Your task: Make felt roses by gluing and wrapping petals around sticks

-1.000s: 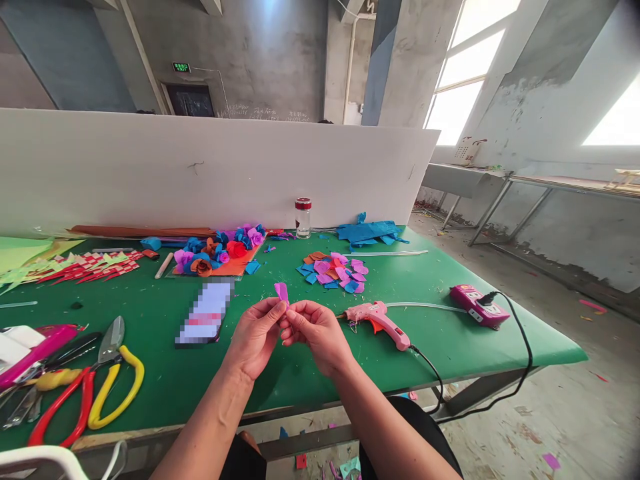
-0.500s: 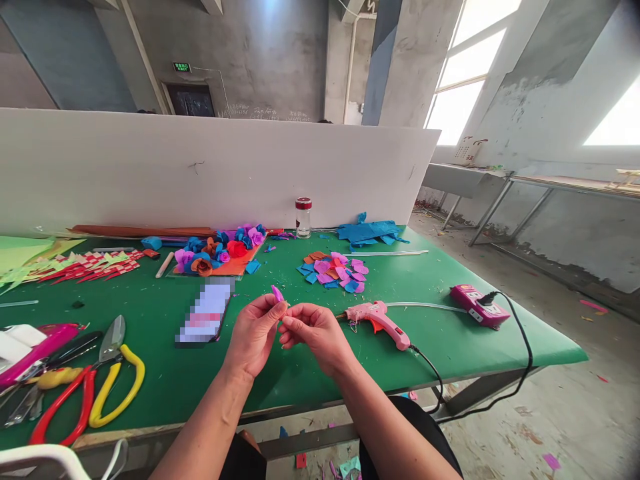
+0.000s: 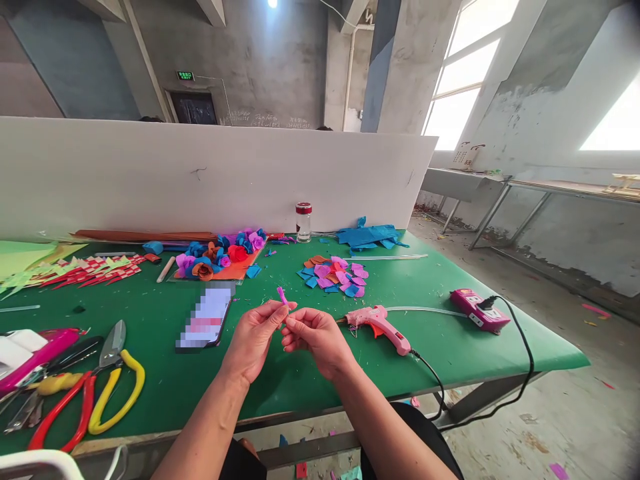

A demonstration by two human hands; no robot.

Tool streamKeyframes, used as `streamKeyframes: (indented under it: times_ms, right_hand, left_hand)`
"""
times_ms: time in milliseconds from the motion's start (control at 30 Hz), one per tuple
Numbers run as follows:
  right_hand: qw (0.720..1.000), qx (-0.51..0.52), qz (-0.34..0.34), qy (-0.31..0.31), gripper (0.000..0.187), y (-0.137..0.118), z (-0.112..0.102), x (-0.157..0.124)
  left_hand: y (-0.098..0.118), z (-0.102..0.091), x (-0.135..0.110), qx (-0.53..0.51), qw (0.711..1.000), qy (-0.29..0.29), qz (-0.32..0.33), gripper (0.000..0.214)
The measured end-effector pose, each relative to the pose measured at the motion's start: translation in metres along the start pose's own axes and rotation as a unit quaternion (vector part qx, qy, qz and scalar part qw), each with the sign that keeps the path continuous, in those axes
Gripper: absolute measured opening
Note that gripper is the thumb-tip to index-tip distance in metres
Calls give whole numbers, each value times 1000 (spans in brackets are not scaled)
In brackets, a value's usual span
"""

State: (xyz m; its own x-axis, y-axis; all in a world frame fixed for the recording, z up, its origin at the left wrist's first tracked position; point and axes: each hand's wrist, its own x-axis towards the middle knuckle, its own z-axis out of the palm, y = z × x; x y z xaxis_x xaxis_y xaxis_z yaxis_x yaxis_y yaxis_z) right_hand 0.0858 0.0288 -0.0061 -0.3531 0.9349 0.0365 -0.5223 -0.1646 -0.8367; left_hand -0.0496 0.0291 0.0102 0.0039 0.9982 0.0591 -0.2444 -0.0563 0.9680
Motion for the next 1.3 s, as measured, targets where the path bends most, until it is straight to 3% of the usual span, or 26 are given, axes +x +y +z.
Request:
streamKeyframes:
  times_ms: [200,367,467,633,967,1133,1300]
  right_hand:
    - [1000,-2,5,-12,42,4,2,-1]
    - [997,-75,-6,-5,47,-8,-5,-1]
    - [986,-153,-62,26,45,-17,-17,3]
    - [937,-301,-163,66,33,-25,-36,6]
    - [966,-208,-154,17,33,-45,-34,-5]
    - [957,-240,-162,11,27,-51,-37,-10]
    - [928,-337,-159,-8,30,-53,-37,-14]
  left_hand:
    - [2,0,-2,-6,1000,-1,-7,27]
    - [0,-8,2,-3,1000,16,5,26]
    - [0,-13,4,48,999,20,5,28]
    - [8,-12,-1,98,995,7,10,26]
    - [12,4,-11,153,984,-77,-51,31]
    - [11,8,-12,193,976,-78,-61,33]
    - [14,12,-12,248,966,-60,-40,37]
